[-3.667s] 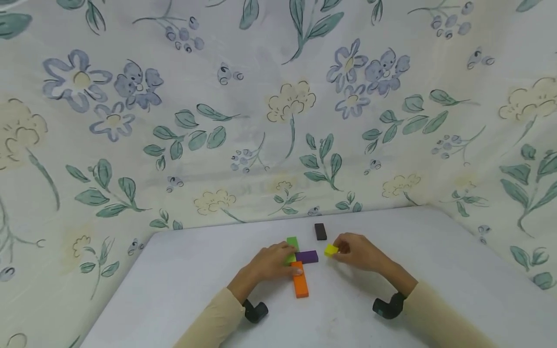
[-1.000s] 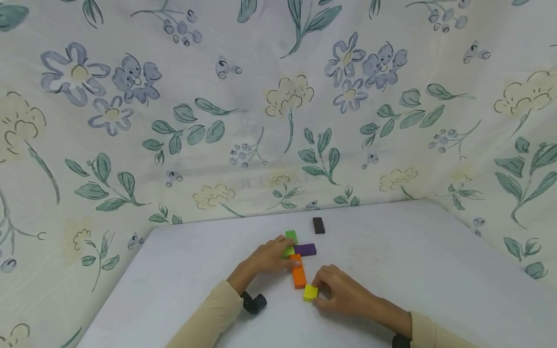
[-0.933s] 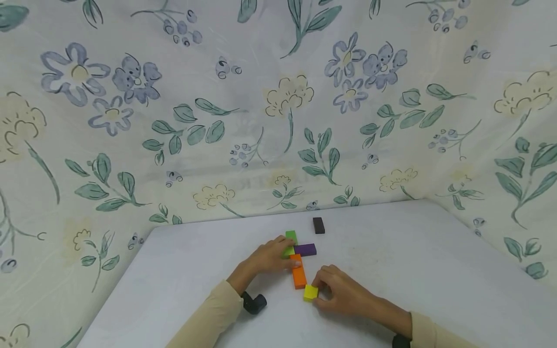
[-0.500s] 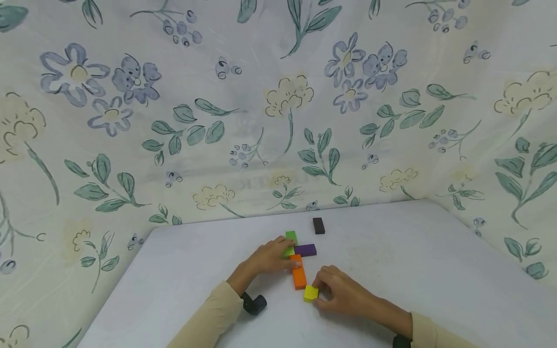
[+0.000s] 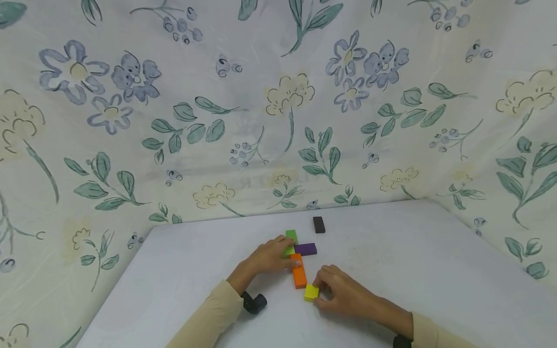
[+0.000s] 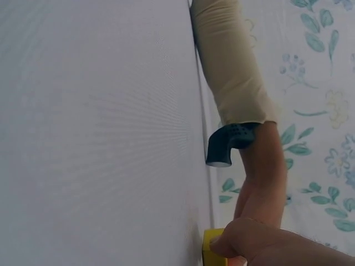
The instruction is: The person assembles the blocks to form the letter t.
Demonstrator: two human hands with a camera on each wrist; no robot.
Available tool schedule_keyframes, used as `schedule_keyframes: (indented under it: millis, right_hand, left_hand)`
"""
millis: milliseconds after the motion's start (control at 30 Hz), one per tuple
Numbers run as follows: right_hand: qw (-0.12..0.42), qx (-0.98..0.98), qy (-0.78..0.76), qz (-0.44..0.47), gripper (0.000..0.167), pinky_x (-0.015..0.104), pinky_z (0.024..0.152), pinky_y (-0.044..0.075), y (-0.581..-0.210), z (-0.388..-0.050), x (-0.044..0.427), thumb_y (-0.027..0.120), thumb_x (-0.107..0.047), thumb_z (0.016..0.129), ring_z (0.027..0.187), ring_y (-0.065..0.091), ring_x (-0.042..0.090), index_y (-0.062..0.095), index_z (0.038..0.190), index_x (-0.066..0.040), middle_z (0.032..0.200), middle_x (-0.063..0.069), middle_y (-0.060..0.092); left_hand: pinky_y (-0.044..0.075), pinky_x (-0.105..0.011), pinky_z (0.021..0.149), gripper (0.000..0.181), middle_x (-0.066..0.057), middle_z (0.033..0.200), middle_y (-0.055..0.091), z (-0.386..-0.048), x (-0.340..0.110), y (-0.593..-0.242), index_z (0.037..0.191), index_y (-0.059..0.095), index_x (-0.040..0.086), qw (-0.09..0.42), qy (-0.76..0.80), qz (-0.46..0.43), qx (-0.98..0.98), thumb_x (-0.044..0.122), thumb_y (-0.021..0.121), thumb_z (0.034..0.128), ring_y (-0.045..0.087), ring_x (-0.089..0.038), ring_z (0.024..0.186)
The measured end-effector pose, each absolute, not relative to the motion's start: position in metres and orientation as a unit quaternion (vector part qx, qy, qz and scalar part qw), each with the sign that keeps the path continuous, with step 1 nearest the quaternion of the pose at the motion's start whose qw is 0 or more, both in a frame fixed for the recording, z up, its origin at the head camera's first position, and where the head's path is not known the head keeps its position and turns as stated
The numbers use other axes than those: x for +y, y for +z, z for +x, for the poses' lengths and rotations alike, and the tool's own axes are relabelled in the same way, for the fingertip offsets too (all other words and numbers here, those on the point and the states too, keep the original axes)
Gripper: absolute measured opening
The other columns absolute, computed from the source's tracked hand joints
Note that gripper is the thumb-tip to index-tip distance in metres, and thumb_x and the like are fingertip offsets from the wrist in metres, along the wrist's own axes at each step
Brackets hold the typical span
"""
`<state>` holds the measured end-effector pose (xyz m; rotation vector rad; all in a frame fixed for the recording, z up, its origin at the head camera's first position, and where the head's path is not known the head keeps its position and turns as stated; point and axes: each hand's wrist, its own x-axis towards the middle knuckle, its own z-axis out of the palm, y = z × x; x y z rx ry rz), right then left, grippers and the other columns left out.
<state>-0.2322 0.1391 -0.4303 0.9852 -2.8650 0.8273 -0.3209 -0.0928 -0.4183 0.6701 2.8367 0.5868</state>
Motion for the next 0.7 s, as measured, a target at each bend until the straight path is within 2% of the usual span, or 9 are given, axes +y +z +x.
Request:
schedule_keyframes:
  millis: [400,700]
  right_hand:
    - [0.007,-0.917,0.237,0.32,0.026,0.02,0.078,0.05,-0.43,-0.2295,0.1394,0.078,-0.026,0.084,0.091,0.045,0.003,0.062,0.103,-0.018,0.095,-0.013,0.053]
    - [0.003,-0.921,0.23,0.315,0.028,0.02,0.077,0.051,-0.4286,-0.2288,0.1392,0.079,-0.029,0.084,0.089,0.045,0.003,0.065,0.104,-0.016,0.095,-0.011,0.053]
  left_hand:
    - [0.038,-0.06,0.112,0.065,-0.006,0.149,0.048,-0.3225,-0.0931,-0.4202,0.145,0.05,0.02,0.081,0.197,0.225,0.951,0.052,0.067,0.0912,0.048,-0.029,0.133]
    - [0.037,-0.061,0.113,0.064,-0.006,0.151,0.047,-0.3212,-0.0935,-0.4195,0.145,0.051,0.021,0.083,0.204,0.22,0.95,0.052,0.067,0.0911,0.047,-0.029,0.135]
